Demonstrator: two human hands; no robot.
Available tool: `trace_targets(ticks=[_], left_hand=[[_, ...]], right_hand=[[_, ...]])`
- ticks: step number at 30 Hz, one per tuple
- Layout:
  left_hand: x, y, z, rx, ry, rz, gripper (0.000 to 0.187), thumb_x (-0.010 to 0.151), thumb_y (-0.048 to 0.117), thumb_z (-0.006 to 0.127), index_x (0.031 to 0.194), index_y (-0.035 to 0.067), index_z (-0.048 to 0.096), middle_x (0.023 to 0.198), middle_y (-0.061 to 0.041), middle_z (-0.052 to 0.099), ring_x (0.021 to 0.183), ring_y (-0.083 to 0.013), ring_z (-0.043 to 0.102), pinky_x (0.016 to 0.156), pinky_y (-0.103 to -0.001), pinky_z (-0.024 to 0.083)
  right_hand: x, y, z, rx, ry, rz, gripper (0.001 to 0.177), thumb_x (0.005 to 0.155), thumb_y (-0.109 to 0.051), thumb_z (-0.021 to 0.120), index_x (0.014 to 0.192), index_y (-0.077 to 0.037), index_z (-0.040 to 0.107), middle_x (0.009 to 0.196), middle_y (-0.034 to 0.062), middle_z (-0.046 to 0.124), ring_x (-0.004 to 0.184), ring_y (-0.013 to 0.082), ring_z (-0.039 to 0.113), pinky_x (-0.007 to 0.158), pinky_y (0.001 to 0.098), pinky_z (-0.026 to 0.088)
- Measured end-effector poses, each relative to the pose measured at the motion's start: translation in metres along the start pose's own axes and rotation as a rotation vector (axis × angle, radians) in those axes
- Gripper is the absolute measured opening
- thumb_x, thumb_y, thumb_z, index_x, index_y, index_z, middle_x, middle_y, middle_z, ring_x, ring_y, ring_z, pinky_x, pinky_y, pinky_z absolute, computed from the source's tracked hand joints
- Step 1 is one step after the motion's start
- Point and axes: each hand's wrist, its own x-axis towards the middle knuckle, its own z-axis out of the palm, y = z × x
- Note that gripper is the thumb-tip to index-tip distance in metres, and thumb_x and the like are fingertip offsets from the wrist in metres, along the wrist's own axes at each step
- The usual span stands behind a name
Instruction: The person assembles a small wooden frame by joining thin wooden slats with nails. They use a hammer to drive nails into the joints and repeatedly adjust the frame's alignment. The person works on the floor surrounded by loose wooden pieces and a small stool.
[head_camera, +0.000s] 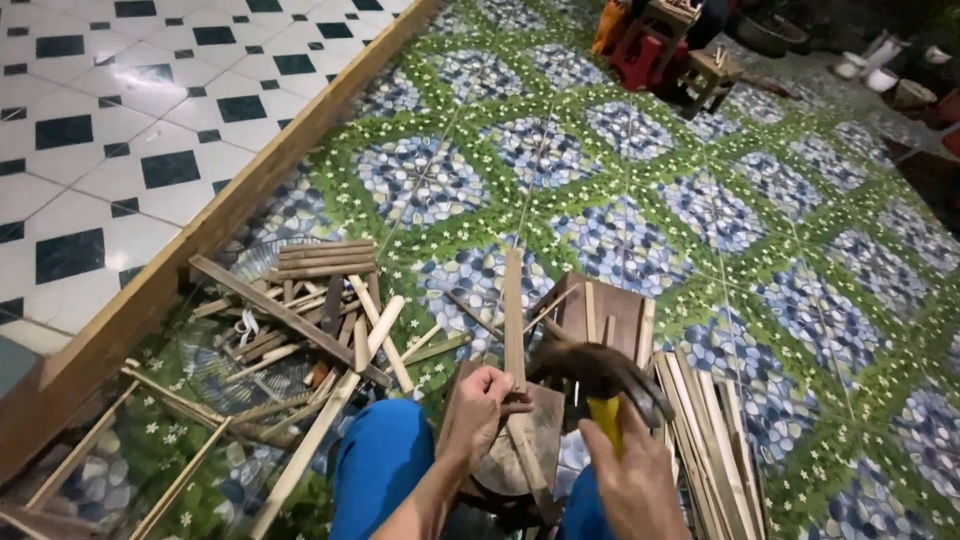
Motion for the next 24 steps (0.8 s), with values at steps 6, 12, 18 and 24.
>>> trace_targets(ticks=[6, 12, 18, 24], left_hand=[[-0.004, 0.025, 0.008, 0.056, -0.005, -0.016, 0.038, 0.088, 0.037, 0.068, 0.083, 0.0, 0.061, 0.086, -0.016, 0.065, 0.082, -0.0285, 0.075, 0.084, -0.042, 0.069], [-0.01, 0.022, 0.008, 0.06, 0.025, -0.028, 0.028, 0.099, 0.02, 0.061, 0.078, 0.004, 0.053, 0.082, -0.016, 0.059, 0.083, -0.0293, 0.073, 0.086, -0.045, 0.072], [0.019, -0.001, -0.005, -0.048, 0.009, -0.013, 0.028, 0.098, 0.025, 0.062, 0.085, 0.0, 0.058, 0.087, -0.022, 0.069, 0.081, -0.0304, 0.074, 0.08, -0.041, 0.065], [0.011, -0.007, 0.0, -0.104, -0.003, -0.002, 0.027, 0.102, 0.014, 0.059, 0.078, 0.002, 0.053, 0.082, -0.02, 0.062, 0.077, -0.0315, 0.072, 0.079, -0.042, 0.069]], right_hand=[[0.033, 0.008, 0.01, -0.208, -0.095, -0.047, 0.048, 0.103, -0.025, 0.057, 0.15, -0.031, 0.05, 0.107, 0.007, 0.07, 0.091, 0.0161, 0.058, 0.081, 0.0284, 0.048], [0.01, 0.011, 0.008, -0.222, -0.018, -0.012, 0.029, 0.103, -0.034, 0.055, 0.129, -0.023, 0.062, 0.088, 0.0087, 0.063, 0.072, 0.0203, 0.059, 0.075, 0.035, 0.052], [0.066, 0.041, 0.015, -0.279, 0.057, -0.272, 0.037, 0.094, -0.037, 0.061, 0.126, -0.021, 0.071, 0.112, 0.0077, 0.079, 0.102, 0.0246, 0.074, 0.089, 0.0379, 0.052], [0.065, 0.026, 0.021, -0.146, 0.226, -0.283, 0.026, 0.083, -0.037, 0.075, 0.098, -0.017, 0.084, 0.083, 0.0027, 0.078, 0.076, 0.0147, 0.067, 0.074, 0.0328, 0.05]])
